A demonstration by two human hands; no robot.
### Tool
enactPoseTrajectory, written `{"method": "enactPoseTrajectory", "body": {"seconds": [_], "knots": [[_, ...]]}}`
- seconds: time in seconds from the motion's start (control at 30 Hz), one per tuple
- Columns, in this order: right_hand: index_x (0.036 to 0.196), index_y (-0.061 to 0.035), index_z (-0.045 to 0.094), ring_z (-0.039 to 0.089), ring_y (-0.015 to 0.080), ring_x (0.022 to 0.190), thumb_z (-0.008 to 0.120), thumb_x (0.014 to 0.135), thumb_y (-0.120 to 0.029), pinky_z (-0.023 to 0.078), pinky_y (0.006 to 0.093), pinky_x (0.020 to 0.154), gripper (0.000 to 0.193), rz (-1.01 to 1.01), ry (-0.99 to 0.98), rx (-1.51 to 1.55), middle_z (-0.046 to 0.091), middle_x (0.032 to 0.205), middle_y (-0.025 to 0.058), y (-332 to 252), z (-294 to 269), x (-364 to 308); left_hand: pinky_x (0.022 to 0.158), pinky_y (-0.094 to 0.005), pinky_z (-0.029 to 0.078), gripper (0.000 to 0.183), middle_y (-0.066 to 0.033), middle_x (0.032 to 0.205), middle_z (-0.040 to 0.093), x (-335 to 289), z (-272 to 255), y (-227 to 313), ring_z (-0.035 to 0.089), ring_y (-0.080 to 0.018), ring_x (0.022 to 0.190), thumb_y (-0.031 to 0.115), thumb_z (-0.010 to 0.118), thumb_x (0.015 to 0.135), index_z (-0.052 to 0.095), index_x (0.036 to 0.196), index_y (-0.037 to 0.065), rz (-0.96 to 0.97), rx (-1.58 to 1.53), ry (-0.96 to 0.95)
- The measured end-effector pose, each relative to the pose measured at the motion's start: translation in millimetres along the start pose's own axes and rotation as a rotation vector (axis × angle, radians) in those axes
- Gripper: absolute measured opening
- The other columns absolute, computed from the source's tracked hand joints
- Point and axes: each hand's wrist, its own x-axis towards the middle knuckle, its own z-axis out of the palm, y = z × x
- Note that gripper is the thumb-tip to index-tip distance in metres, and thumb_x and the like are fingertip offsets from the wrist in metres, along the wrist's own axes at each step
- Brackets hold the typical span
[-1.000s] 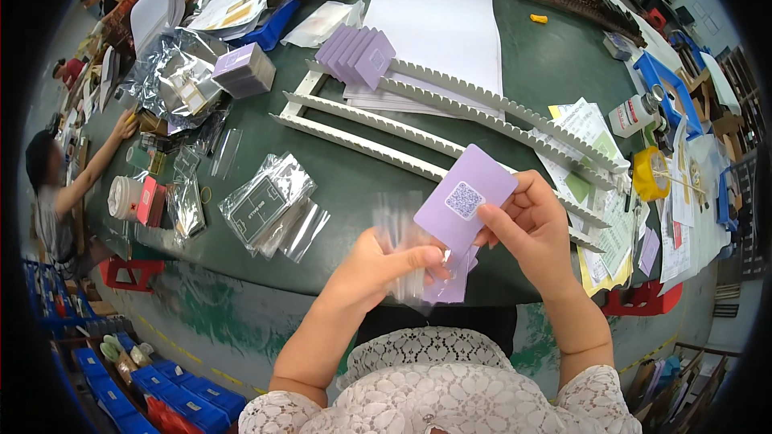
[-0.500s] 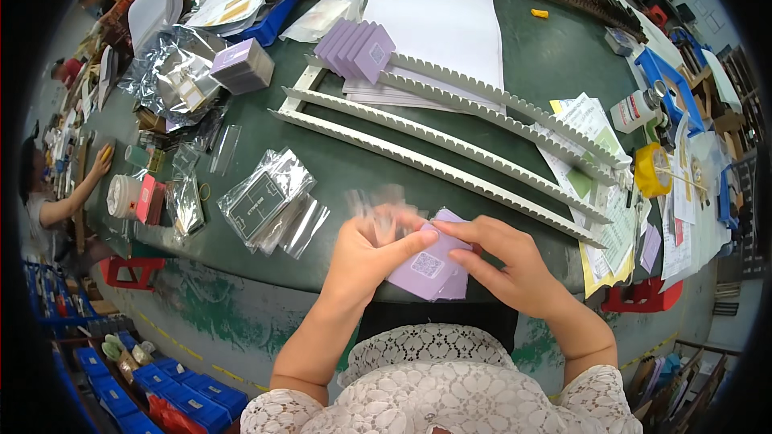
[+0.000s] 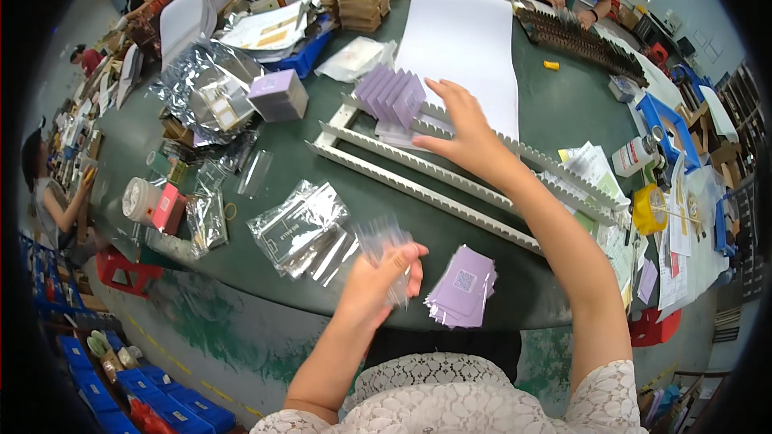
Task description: The person places small purple cards into clear plastic bags at a workbench. They then walk to a nearby shelf to retrieve a stack of similar cards and return to the table. Finally, the person uses a cotton pad to wipe the surface of a card.
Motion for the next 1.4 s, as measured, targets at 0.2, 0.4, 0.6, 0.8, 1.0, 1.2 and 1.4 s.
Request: {"method": "enactPoseTrajectory", "body": {"seconds": [0.2,0.4,0.6,0.8,1.0,1.2,1.4], "knots": [[0.142,-0.0086,0.035,0.043,0.0292,0.126,0.08,0.072,-0.028,0.032,0.0403,0.107,0.085,0.114,-0.124,0.083,0.045,0.133,0.0144,3.4,25.4,42.9,0.05,-0.0239,0.04,0.023,-0.0057,0.071,0.058,-6.2,-8.5,7.0,0.052,-0.0117,0.055,0.02,0.066,0.089,0.059,0.093,-0.001,0.08,0.041,0.042],[0.129,-0.009,0.04,0.041,0.0257,0.129,0.084,0.067,-0.017,0.033,0.039,0.108,0.076,-0.047,-0.149,0.493,0.04,0.14,0.016,-59.5,-43.5,-44.7,0.054,-0.0221,0.043,0.03,-0.009,0.087,0.066,5.2,2.3,23.6,0.055,-0.0105,0.059,0.016,0.065,0.09,0.061,0.11,-0.005,0.141,0.042,0.054],[0.13,-0.0097,0.04,0.038,0.0339,0.132,0.082,0.066,-0.007,0.031,0.0413,0.108,0.076,0.052,-0.174,0.47,0.037,0.142,0.0196,-67.4,-62.3,-110.2,0.055,-0.0201,0.044,0.022,-0.0053,0.083,0.065,5.5,22.2,13.3,0.058,-0.0083,0.06,0.01,0.067,0.088,0.064,0.105,-0.004,0.133,0.194,-0.046],[0.142,-0.0115,0.034,0.041,0.0269,0.13,0.071,0.074,0.004,0.041,0.038,0.101,0.08,0.184,-0.116,0.451,0.04,0.142,0.0112,-58.0,-74.4,-138.3,0.053,-0.0196,0.042,0.018,-0.0042,0.071,0.062,5.4,31.5,6.5,0.057,-0.0079,0.058,0.009,0.067,0.087,0.064,0.1,-0.003,0.126,0.271,0.02],[0.127,-0.0085,0.054,0.053,0.0262,0.111,0.069,0.075,0.004,0.049,0.0341,0.085,0.056,0.024,-0.032,0.203,0.049,0.129,0.0108,-55.4,-78.0,-151.8,0.056,-0.0218,0.044,0.023,-0.0064,0.075,0.063,5.9,36.2,-0.5,0.057,-0.0095,0.06,0.009,0.065,0.088,0.061,0.106,-0.004,0.068,0.224,-0.048],[0.091,-0.0022,0.059,0.059,0.0132,0.069,0.065,0.086,-0.004,0.046,0.0241,0.063,0.008,0.39,0.109,0.47,0.063,0.081,0.0038,-57.9,-80.4,-156.4,0.062,-0.0266,0.045,0.049,-0.0112,0.095,0.064,7.2,44.3,-4.6,0.055,-0.0122,0.072,0.031,0.059,0.092,0.051,0.123,-0.006,-0.016,0.085,-0.122],[0.099,-0.0009,0.053,0.06,0.0075,0.076,0.059,0.093,-0.008,0.047,0.0218,0.065,0.011,0.645,0.206,0.96,0.063,0.087,0.0034,-60.0,-80.7,-150.1,0.073,-0.0275,0.051,0.037,-0.0111,0.097,0.066,5.4,40.0,-4.3,0.062,-0.014,0.079,0.023,0.063,0.09,0.06,0.113,-0.006,-0.153,0.111,-0.071]]}}
